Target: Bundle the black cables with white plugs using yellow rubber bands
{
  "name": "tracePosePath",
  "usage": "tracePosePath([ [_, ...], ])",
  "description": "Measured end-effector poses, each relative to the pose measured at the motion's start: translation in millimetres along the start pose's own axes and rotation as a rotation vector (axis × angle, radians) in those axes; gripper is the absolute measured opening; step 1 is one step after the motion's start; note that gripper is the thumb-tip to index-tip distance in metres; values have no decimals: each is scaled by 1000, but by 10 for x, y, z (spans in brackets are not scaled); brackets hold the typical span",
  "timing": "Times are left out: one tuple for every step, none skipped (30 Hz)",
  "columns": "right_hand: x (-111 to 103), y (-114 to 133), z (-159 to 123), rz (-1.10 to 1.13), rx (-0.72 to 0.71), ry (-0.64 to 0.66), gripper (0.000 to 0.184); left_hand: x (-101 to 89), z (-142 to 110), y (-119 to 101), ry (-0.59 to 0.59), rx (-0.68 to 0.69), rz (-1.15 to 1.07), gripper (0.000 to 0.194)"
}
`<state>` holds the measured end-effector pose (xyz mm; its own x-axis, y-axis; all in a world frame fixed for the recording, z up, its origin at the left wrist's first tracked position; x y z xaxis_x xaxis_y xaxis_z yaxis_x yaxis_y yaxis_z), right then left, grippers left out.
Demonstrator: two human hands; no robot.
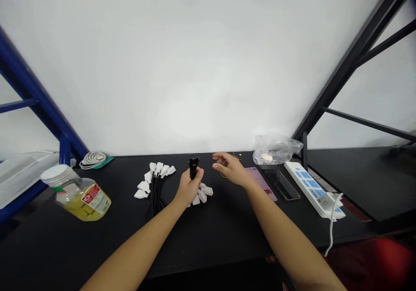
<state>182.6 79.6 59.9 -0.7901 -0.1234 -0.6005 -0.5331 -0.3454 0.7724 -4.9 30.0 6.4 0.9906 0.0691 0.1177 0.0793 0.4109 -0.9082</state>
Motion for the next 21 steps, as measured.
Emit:
tracePosePath([
  [-54, -134, -2, -125, 68, -46, 37, -22, 9, 1, -38, 6, 19, 38],
  [-89, -253, -11, -253, 129, -58, 33, -45, 18, 3, -73, 17, 41, 39],
  [-107, -351, -26, -366, 182, -53, 30, -66, 25, 5, -99, 29, 69, 38],
  [-107, -424, -44, -467, 226, -21, 28, -84, 31, 8, -115, 38, 99, 38],
  [-96, -471, -63, -552, 266, 13, 26, -99, 36, 10, -122, 44, 130, 37],
  [-78, -492, -80, -619, 294, 45, 25, -111, 40, 12, -120, 47, 160, 36],
  [-55, -491, -93, -671, 314, 70, 24, -119, 44, 12, -108, 49, 188, 34],
  [-31, -474, -101, -712, 326, 83, 21, -125, 49, 11, -88, 53, 217, 33],
  [-8, -449, -105, -744, 333, 90, 19, -129, 55, 9, -63, 59, 248, 32],
  [13, -421, -106, -769, 339, 91, 18, -132, 61, 7, -41, 70, 280, 30],
  [30, -398, -104, -788, 345, 91, 18, -136, 67, 5, -24, 84, 307, 29],
  [45, -380, -102, -802, 350, 91, 20, -138, 73, 4, -11, 99, 326, 27],
  [55, -372, -99, -810, 355, 90, 22, -140, 78, 5, -4, 111, 333, 26],
  [62, -371, -96, -812, 357, 90, 23, -140, 83, 7, -3, 118, 327, 25],
  [66, -377, -93, -811, 356, 91, 22, -140, 86, 10, -7, 119, 305, 25],
  [66, -388, -90, -808, 353, 90, 21, -138, 89, 14, -12, 114, 267, 25],
  [65, -403, -87, -805, 351, 88, 20, -136, 92, 19, -12, 97, 219, 28],
  [63, -419, -84, -803, 350, 87, 19, -132, 95, 24, -3, 73, 173, 31],
  [61, -435, -81, -802, 350, 86, 20, -127, 98, 29, 17, 49, 137, 35],
  [62, -450, -78, -803, 352, 85, 20, -123, 99, 34, 43, 25, 116, 37],
  [65, -461, -75, -805, 355, 85, 20, -121, 100, 40, 68, 5, 113, 39],
])
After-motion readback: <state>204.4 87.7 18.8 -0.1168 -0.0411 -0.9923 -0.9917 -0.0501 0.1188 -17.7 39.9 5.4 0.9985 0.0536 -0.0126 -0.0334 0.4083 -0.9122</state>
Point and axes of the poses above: each hand's wrist, its own z-axis towards the middle knuckle, its own x-axis out of the palm, y = z × x, the point moved 2 cm from there along z, towards the middle knuckle, and after that the axes turned 11 degrees about x, right-handed, at the moved point
